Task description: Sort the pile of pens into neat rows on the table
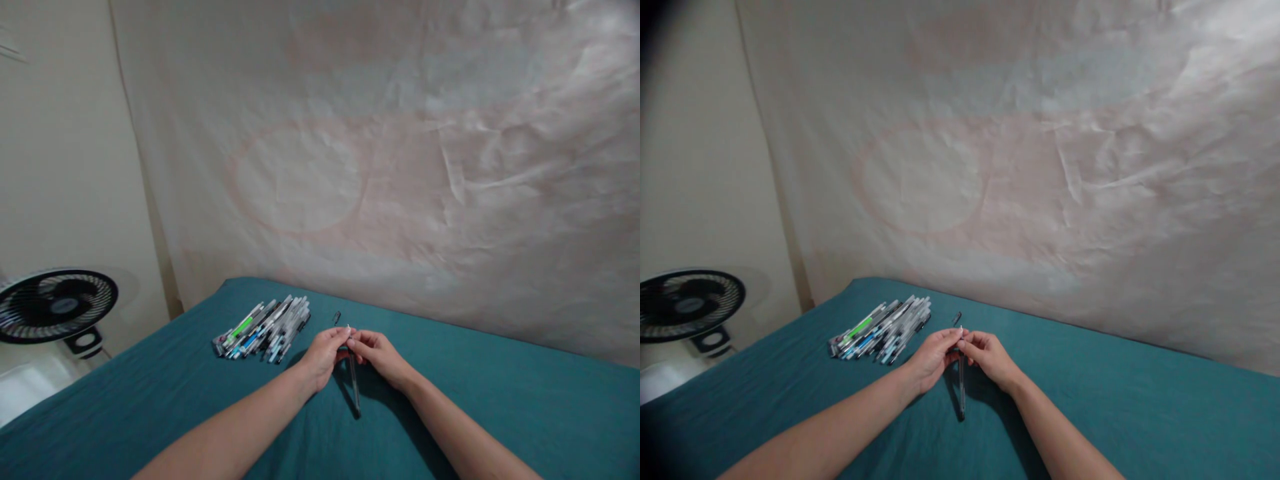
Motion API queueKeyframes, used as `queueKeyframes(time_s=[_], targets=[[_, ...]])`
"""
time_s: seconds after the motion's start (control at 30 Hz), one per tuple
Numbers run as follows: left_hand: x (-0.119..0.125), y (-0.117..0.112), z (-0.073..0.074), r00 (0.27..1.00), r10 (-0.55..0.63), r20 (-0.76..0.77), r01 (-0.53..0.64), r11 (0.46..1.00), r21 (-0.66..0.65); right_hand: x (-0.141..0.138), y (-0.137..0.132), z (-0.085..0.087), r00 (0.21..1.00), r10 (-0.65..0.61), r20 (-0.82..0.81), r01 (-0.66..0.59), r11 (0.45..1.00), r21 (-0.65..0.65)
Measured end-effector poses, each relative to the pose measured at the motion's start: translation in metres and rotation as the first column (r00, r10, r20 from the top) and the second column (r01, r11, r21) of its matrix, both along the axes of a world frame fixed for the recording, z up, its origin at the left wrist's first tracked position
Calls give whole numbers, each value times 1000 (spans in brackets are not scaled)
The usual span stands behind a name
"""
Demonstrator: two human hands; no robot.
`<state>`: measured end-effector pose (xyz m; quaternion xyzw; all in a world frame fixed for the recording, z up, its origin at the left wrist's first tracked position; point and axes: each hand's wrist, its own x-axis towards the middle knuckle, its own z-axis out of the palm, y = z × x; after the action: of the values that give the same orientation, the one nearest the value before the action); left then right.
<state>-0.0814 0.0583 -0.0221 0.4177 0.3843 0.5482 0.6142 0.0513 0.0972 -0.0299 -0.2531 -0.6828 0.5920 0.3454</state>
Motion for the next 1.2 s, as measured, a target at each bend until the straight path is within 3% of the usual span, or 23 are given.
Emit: queueKeyframes(time_s=[0.07, 0.17, 0.3, 0.43, 0.57, 0.7, 0.8, 0.9, 1.2], targets=[[-2, 3, 2, 984, 80, -160, -81, 997, 1, 0, 1, -1, 1000, 29, 10, -28, 1000, -4], [-12, 11, 8, 868, 218, -447, -200, 976, 88, 0, 0, -1, 996, 82, 23, -81, 996, -23], [-36, 26, 17, 703, 261, -661, -191, 965, 178, 1, -2, 1, 996, 91, 16, -90, 995, -42], [-51, 40, 19, 409, 299, -862, -150, 954, 260, 2, -3, 4, 998, 64, -11, -64, 996, -60], [-44, 47, 14, 102, 327, -939, -134, 940, 313, 4, -2, 4, 998, 46, -42, -50, 994, -94], [-32, 46, 7, -105, 341, -934, -81, 933, 350, 5, 0, 4, 998, 32, -61, -38, 994, -103], [-31, 44, 2, -181, 362, -915, -25, 928, 372, 5, 0, 5, 998, 29, -61, -36, 994, -105], [-32, 43, -1, -211, 381, -900, 18, 922, 386, 5, 0, 5, 998, 24, -59, -30, 995, -98], [-39, 39, -3, -151, 425, -892, 85, 905, 417, 4, -1, 5, 999, 3, -37, -7, 995, -96]])
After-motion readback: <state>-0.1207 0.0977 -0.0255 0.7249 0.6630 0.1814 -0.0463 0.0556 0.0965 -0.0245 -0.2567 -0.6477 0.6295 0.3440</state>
